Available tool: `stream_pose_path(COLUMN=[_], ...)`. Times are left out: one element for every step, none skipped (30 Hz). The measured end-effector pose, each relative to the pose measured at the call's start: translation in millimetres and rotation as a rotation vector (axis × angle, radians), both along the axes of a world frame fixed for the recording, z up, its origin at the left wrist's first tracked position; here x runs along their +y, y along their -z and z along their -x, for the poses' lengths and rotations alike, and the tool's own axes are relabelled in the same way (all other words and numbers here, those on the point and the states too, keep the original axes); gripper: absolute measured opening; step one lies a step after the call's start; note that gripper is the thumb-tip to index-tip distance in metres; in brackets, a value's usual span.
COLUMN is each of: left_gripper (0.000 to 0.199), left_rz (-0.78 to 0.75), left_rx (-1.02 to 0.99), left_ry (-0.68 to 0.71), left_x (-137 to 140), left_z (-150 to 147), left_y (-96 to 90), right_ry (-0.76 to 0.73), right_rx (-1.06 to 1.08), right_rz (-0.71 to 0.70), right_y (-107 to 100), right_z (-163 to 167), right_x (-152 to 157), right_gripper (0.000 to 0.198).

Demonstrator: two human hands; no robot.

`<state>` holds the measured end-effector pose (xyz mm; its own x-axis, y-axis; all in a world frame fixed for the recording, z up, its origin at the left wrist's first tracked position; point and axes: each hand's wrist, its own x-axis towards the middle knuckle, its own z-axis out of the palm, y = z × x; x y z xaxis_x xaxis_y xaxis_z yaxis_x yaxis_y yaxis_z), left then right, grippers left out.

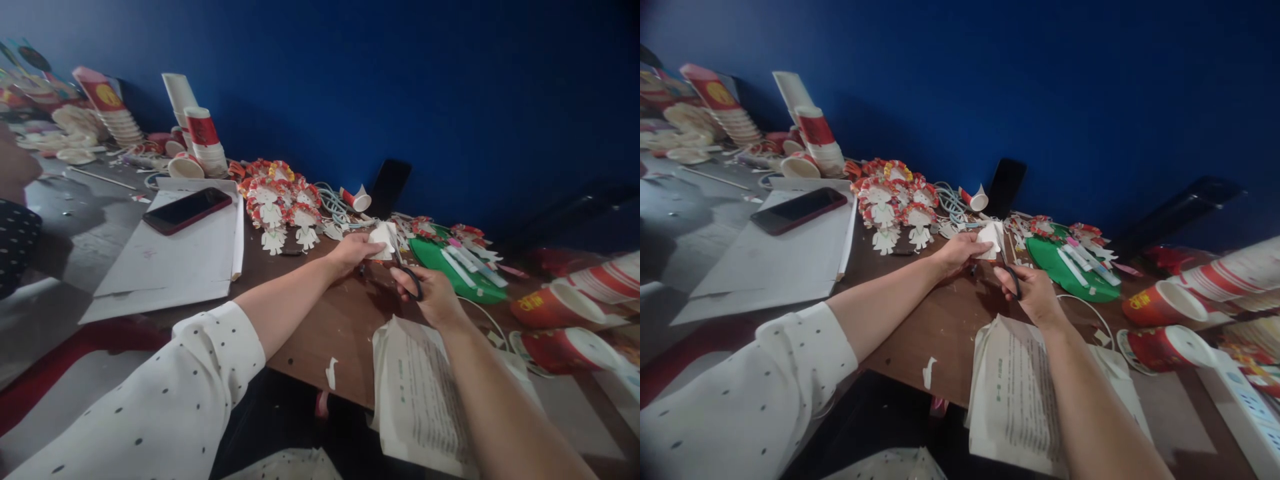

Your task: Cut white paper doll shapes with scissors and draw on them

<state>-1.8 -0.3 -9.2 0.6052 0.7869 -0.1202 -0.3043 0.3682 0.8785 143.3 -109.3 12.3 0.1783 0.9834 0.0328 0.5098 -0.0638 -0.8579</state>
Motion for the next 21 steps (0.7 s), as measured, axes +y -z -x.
stream_pose_path(left_gripper=[0.012, 0.013, 0.013, 0.013, 0.014, 0.015, 0.016, 0.016, 0.016, 0.015, 0.014, 0.013, 0.013, 0.013, 0.014, 0.015, 0.015, 0.016, 0.016, 0.015, 0.015], left_rz=[-0.009, -0.019, -0.029, -0.039, -0.048, -0.056, -0.060, -0.060, -0.056, -0.050, -0.044, -0.036, -0.029, -0.021, -0.013, -0.005, 0.000, 0.003, 0.004, 0.005, 0.004], left_rx=[0.004, 0.009, 0.014, 0.020, 0.029, 0.039, 0.046, 0.049, 0.049, 0.046, 0.041, 0.038, 0.039, 0.043, 0.048, 0.051, 0.054, 0.057, 0.059, 0.061, 0.062], left_ry=[0.003, 0.003, 0.003, 0.005, 0.006, 0.005, 0.001, -0.002, -0.002, 0.004, 0.018, 0.035, 0.054, 0.068, 0.077, 0.083, 0.088, 0.094, 0.100, 0.104, 0.108], left_x=[0.5, 0.9, 1.3, 1.5, 1.6, 1.6, 1.5, 1.3, 1.2, 1.1, 1.1, 1.2, 1.5, 1.8, 2.1, 2.4, 2.8, 3.1, 3.4, 3.7, 3.9], left_z=[0.5, 1.1, 1.8, 2.4, 3.0, 3.6, 4.2, 4.7, 5.3, 5.9, 6.5, 7.2, 7.8, 8.4, 9.0, 9.4, 9.8, 10.1, 10.4, 10.6, 10.8], left_y=[0.2, 0.4, 0.5, 0.4, 0.1, -0.3, -0.9, -1.7, -2.6, -3.7, -4.8, -5.9, -6.9, -7.8, -8.6, -9.2, -9.5, -9.7, -9.7, -9.6, -9.4], right_ry=[0.001, 0.002, 0.002, 0.002, 0.001, -0.002, -0.004, -0.009, -0.016, -0.026, -0.036, -0.042, -0.046, -0.048, -0.046, -0.044, -0.043, -0.042, -0.042, -0.041, -0.042], right_rx=[0.003, 0.008, 0.010, 0.012, 0.011, 0.010, 0.009, 0.011, 0.017, 0.026, 0.036, 0.045, 0.050, 0.052, 0.051, 0.048, 0.048, 0.049, 0.052, 0.055, 0.055], right_rz=[0.000, 0.000, 0.003, 0.005, 0.009, 0.015, 0.019, 0.024, 0.027, 0.028, 0.030, 0.031, 0.033, 0.036, 0.036, 0.035, 0.032, 0.028, 0.024, 0.022, 0.021], right_y=[-0.1, -0.1, 0.1, 0.3, 0.6, 0.9, 1.4, 1.8, 2.4, 2.9, 3.5, 4.1, 4.6, 5.2, 5.8, 6.5, 7.1, 7.6, 8.0, 8.0, 7.8], right_z=[0.0, -0.1, -0.4, -0.8, -1.3, -2.0, -2.9, -3.9, -4.9, -5.9, -6.8, -7.7, -8.4, -8.9, -9.4, -9.7, -10.0, -10.1, -10.3, -10.4, -10.4], right_x=[0.0, 0.0, 0.0, 0.0, 0.0, 0.1, 0.1, 0.2, 0.4, 0.6, 0.8, 1.0, 1.2, 1.4, 1.7, 1.8, 2.0, 2.1, 2.1, 2.1, 2.0], right_gripper=[0.042, 0.042, 0.043, 0.043, 0.043, 0.043, 0.043, 0.042, 0.042, 0.041, 0.040, 0.040, 0.039, 0.040, 0.041, 0.042, 0.043, 0.043, 0.043, 0.043, 0.043])
